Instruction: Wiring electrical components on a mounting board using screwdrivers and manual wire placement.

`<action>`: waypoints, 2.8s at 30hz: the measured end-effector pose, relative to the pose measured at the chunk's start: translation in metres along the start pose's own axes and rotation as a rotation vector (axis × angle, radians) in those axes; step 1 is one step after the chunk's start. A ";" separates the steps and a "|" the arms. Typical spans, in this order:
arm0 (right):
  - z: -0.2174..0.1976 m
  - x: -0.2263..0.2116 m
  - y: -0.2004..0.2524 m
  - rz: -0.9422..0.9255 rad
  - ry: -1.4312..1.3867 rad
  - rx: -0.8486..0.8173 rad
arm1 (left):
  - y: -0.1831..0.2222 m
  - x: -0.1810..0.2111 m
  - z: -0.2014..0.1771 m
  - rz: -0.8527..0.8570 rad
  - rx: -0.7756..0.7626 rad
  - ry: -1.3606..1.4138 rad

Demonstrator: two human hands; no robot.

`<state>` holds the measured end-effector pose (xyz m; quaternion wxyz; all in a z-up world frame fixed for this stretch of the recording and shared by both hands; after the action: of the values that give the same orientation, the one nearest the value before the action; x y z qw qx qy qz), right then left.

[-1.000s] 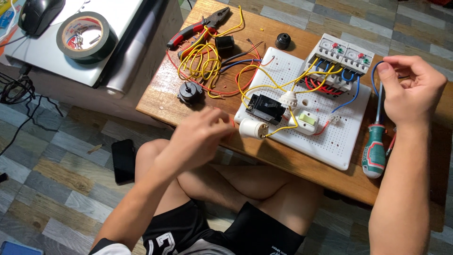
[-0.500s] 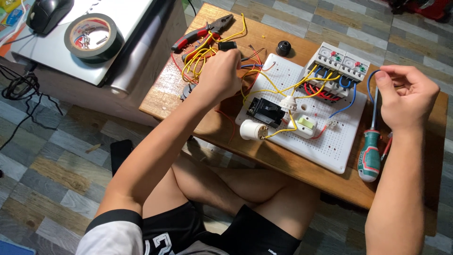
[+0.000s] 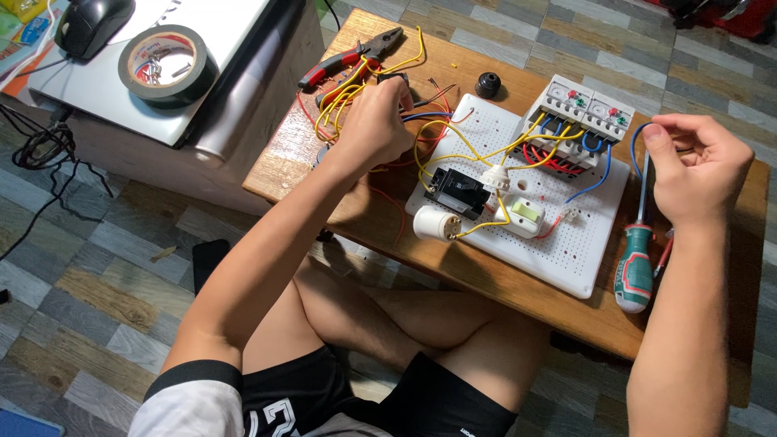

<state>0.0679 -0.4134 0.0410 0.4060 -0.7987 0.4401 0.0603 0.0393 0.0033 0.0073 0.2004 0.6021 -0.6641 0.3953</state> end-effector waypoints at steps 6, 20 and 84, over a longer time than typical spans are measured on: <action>-0.001 -0.007 -0.001 -0.036 0.035 0.002 | 0.003 0.014 -0.009 0.030 0.032 -0.008; -0.008 -0.037 -0.005 -0.010 0.019 0.047 | 0.030 0.062 -0.049 0.420 0.346 0.156; 0.000 -0.140 -0.014 -0.097 -0.068 -0.023 | 0.008 0.151 0.052 0.389 -0.373 0.883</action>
<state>-0.0059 -0.3176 0.1128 0.4139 -0.8213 0.3858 0.0727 0.0132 -0.1341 0.0853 0.4884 0.1970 -0.6751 0.5166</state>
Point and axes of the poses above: each hand's wrist, its own y-axis away from the middle knuckle, its own z-axis out of the palm, x = y × z, the point moved 4 cm from there along -y, towards the middle knuckle, and after that the axes turned 9 degrees about y, right-handed, at the moved point
